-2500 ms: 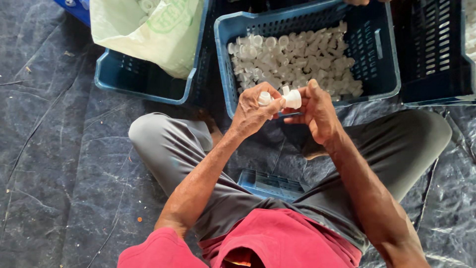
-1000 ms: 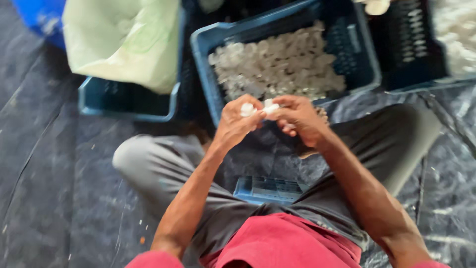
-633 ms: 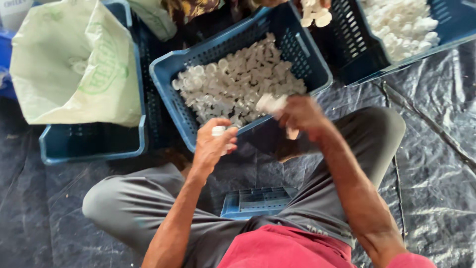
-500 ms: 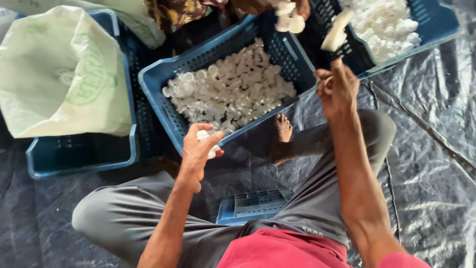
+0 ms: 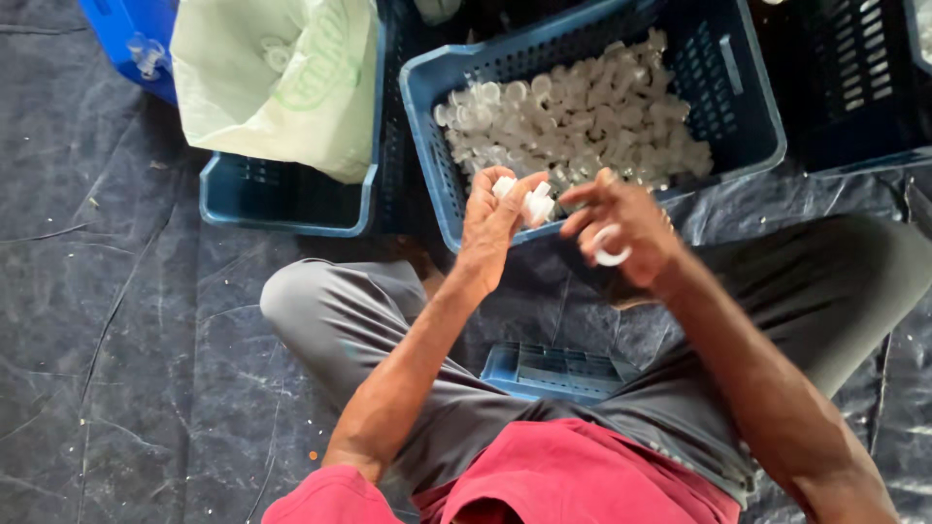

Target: The person sits on the floor and repeatedly picks up small white plastic assemblies from a blue basket. They separate the cap from the ring by hand and drop the separated pieces back into the basket. The person continues this repetitive separation process throughout the clip.

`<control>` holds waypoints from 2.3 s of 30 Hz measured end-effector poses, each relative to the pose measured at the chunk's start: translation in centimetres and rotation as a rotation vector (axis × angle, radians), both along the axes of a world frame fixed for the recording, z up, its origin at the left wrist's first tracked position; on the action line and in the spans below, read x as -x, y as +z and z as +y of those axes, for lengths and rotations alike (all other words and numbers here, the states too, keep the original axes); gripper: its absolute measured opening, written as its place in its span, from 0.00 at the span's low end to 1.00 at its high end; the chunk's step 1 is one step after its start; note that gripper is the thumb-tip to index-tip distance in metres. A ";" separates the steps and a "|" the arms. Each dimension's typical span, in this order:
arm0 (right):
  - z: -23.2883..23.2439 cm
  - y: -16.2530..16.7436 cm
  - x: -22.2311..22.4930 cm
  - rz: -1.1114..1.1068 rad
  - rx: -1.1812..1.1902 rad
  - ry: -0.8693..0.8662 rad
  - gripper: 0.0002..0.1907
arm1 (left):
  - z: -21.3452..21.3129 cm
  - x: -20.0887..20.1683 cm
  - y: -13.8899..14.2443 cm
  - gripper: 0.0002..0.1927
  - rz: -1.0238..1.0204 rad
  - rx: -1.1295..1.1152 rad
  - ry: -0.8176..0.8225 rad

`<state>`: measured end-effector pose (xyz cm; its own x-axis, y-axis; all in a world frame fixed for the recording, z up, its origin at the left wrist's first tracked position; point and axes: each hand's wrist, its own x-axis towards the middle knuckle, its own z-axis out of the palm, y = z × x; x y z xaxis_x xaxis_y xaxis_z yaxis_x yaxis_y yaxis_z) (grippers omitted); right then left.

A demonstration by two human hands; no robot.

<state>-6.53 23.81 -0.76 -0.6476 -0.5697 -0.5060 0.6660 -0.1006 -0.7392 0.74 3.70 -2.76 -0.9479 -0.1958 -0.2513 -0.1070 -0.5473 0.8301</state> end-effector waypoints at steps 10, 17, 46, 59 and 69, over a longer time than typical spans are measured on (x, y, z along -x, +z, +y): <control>-3.2 1.2 -2.0 -0.026 0.086 0.057 0.17 | 0.4 -1.2 2.6 0.12 0.084 0.802 0.050; -3.9 0.5 -2.8 0.174 0.095 0.019 0.16 | -0.1 0.3 4.7 0.18 0.104 1.381 0.170; -1.9 3.0 -1.6 0.466 0.166 -0.083 0.25 | -0.7 -0.5 4.5 0.19 -0.059 1.093 0.241; -1.5 0.2 -0.7 0.212 0.231 -0.250 0.48 | -0.3 -0.9 4.7 0.20 -0.080 1.109 0.144; -3.1 -0.5 -1.7 0.111 -0.013 0.077 0.18 | 0.1 -0.9 4.4 0.19 0.034 1.295 0.165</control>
<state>-4.81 20.68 -1.28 -0.6547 -0.6138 -0.4412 0.5853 -0.0423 -0.8097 1.61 3.79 1.64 -0.8919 -0.3896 0.2297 -0.0844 0.6422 0.7618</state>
